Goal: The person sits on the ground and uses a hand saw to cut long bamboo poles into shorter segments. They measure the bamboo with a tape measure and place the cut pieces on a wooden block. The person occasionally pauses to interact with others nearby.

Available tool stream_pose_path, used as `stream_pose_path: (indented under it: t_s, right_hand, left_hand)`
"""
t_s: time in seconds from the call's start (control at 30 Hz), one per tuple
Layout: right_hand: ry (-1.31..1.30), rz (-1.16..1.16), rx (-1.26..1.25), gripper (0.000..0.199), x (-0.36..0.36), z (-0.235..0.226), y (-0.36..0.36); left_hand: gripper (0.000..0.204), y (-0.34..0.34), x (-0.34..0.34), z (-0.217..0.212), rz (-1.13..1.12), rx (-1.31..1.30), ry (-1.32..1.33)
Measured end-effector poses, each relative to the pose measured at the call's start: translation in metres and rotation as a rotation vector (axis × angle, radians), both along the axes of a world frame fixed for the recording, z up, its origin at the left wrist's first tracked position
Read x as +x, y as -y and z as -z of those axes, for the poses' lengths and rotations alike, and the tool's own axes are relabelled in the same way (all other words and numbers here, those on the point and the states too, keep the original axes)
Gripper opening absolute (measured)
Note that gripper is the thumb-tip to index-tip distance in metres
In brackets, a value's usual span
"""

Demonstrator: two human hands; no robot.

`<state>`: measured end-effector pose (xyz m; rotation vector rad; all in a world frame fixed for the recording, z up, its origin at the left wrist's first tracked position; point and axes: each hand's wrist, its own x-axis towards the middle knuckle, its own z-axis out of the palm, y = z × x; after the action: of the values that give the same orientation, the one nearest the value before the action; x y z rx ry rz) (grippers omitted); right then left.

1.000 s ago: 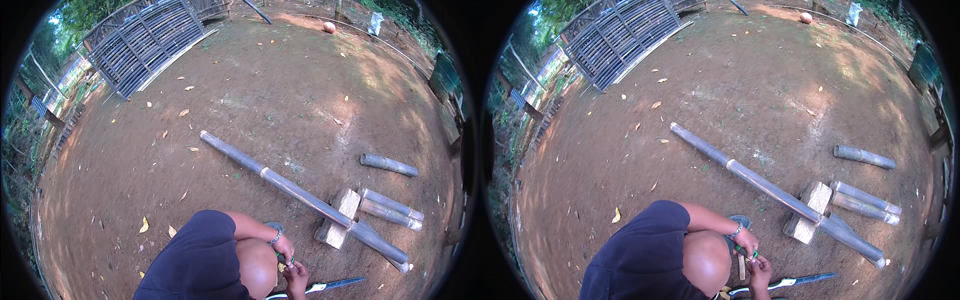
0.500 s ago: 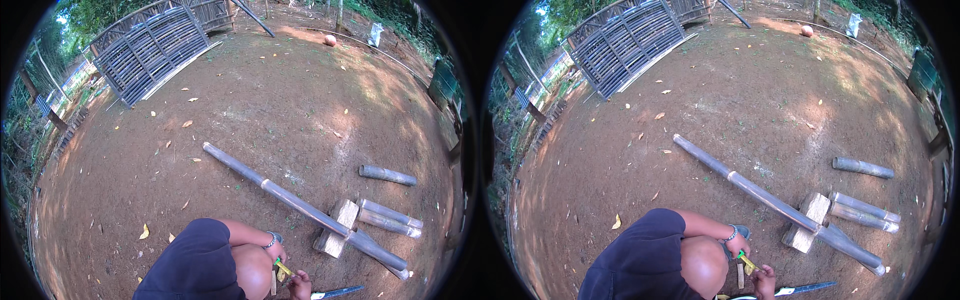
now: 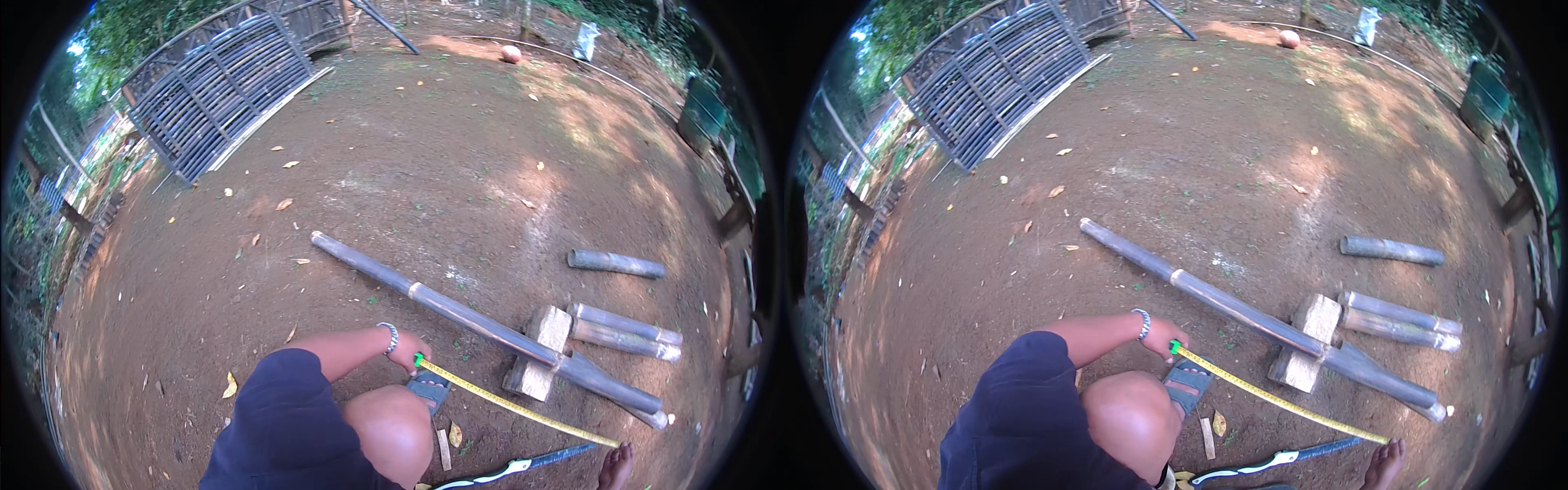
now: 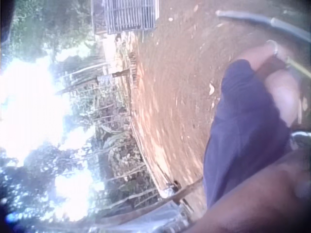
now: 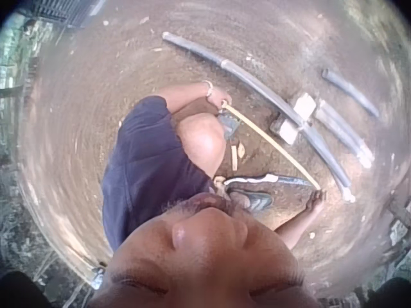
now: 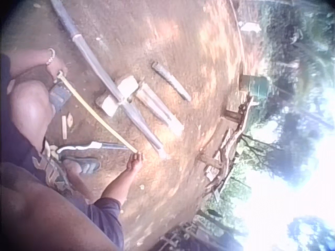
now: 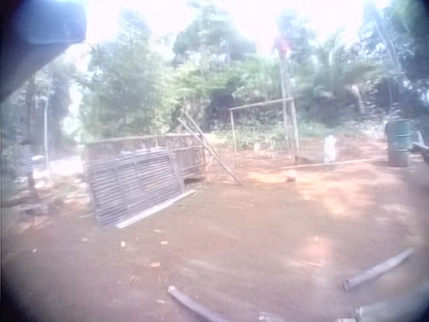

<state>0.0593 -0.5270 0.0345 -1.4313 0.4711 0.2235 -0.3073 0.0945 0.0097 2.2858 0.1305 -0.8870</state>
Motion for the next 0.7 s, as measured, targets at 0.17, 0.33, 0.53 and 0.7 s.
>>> stream_pose_path:
  t_s: [0.17, 0.33, 0.53, 0.7]
  right_hand:
    - [0.021, 0.11, 0.047, 0.047, 0.016, 0.033, 0.024]
    - [-0.058, 0.092, 0.018, 0.047, -0.078, 0.041, -0.058]
    - [-0.294, -0.389, -0.171, 0.053, -0.244, 0.104, -0.104]
    - [-0.314, -1.114, -0.494, 0.068, -0.344, 0.092, -0.129]
  left_hand:
    - [0.058, -0.009, -0.004, -0.024, -0.072, 0.062, 0.104]
    - [0.058, -0.019, 0.002, -0.047, -0.129, 0.085, 0.032]
    - [0.056, -0.021, 0.039, -0.048, -0.118, 0.103, 0.1]
    - [0.057, -0.006, 0.096, -0.05, -0.084, 0.119, 0.066]
